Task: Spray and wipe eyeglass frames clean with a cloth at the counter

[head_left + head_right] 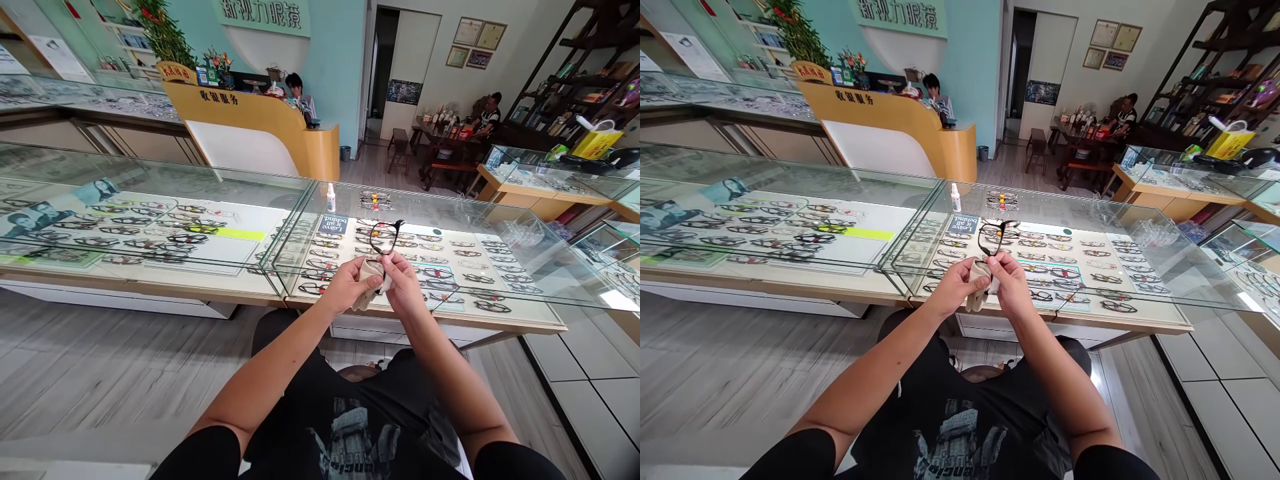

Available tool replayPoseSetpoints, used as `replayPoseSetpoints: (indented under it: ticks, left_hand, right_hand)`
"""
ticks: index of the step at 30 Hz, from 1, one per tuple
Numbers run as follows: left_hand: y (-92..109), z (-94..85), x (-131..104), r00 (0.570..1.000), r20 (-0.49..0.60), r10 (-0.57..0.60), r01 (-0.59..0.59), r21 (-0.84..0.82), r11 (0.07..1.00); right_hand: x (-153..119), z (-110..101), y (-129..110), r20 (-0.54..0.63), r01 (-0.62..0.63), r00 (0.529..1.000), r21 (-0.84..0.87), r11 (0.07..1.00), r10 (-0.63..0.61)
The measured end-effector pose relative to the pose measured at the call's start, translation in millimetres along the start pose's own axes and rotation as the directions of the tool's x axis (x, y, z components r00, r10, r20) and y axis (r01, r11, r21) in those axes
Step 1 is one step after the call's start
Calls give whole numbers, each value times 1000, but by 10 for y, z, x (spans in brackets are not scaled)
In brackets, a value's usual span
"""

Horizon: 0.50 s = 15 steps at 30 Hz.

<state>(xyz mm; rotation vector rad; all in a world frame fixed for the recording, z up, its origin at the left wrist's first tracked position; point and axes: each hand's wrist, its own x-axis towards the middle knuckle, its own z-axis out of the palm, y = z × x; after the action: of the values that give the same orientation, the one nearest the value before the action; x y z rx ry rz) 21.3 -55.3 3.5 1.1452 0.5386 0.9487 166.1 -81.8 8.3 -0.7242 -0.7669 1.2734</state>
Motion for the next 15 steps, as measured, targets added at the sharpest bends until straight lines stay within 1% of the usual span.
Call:
replayPoseSetpoints:
  ticks: [3, 5, 9, 11, 15]
  left_hand:
    - [-20, 75, 27, 997, -71, 42, -42, 6, 999]
    - [-30, 99, 28, 991, -108, 75, -72, 39, 997]
    - [-48, 78, 19, 980, -156, 123, -103, 133, 986]
    - [-45, 49, 19, 984, -147, 101, -80, 140, 987]
    - [-3, 6, 22, 996, -71, 46, -37, 125, 991]
  right_hand:
    - [-12, 3, 45, 27, 26, 999, -9, 1000, -26]
    - [-15, -4, 60, 45, 37, 998, -20, 999, -36]
    - [-18, -16, 43, 60, 18, 998, -37, 999, -16]
    - [-13, -15, 14, 38, 12, 999, -39, 999, -10]
    - [39, -20, -68, -40, 13, 999, -26, 1000, -14]
